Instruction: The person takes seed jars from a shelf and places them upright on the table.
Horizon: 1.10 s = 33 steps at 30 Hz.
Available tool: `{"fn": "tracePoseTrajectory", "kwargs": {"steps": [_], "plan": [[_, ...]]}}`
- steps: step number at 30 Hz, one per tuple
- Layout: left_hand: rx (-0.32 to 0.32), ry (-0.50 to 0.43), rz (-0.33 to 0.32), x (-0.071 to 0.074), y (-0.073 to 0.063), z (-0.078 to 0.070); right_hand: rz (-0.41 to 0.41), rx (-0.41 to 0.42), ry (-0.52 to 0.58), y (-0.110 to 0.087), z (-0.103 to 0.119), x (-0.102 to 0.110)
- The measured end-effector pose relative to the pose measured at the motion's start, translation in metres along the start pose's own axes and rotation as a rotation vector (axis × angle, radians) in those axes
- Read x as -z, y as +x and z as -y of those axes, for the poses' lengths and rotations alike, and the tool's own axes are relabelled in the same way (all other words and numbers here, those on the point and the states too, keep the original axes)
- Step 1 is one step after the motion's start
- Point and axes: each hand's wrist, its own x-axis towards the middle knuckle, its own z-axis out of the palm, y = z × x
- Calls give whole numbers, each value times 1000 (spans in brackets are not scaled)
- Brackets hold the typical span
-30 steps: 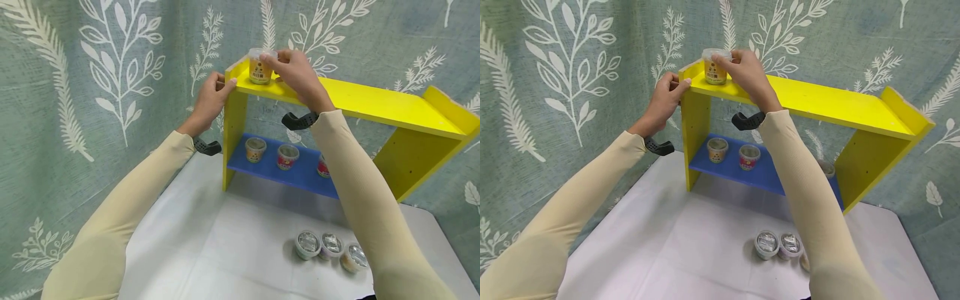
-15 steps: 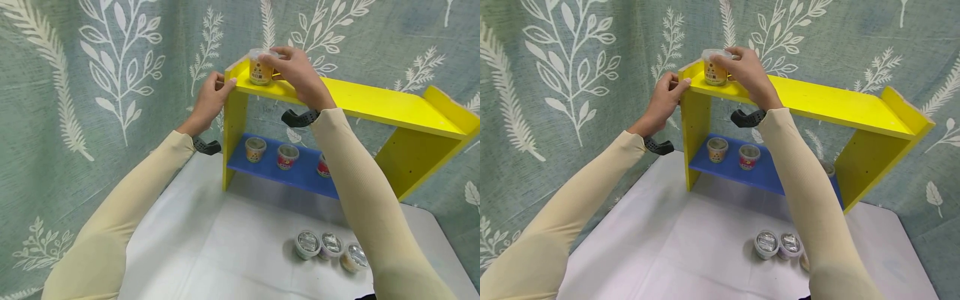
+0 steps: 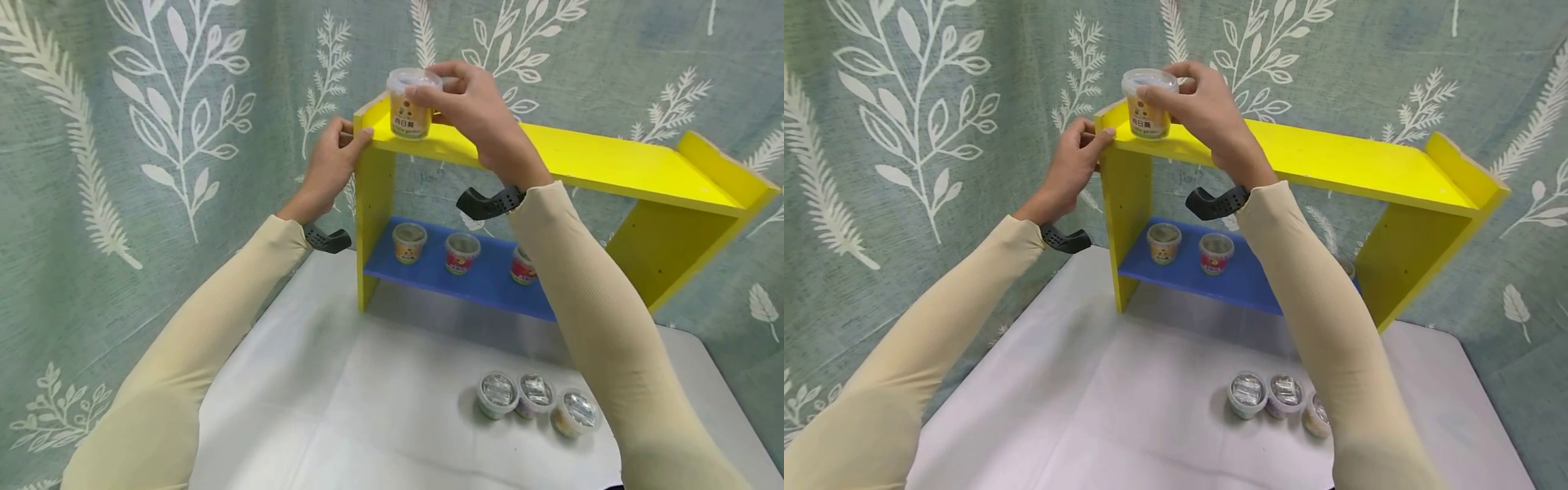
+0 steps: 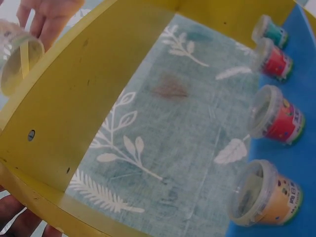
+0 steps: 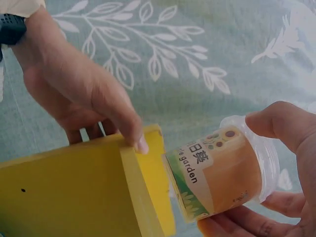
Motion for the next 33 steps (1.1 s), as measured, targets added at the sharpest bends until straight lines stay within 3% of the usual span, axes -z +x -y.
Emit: {"fn": "tracePoseTrajectory", "kwargs": {"steps": [18,25,33], "plan": [[0,13,2,-3,-1,7,9,3,27,-47,0,10],[-9,16,-10,-4,0,2,24,11,65,-60,1,12],[-3,38,-5,-1,-1,-1,16,3,22,-74,-6,12]]}}
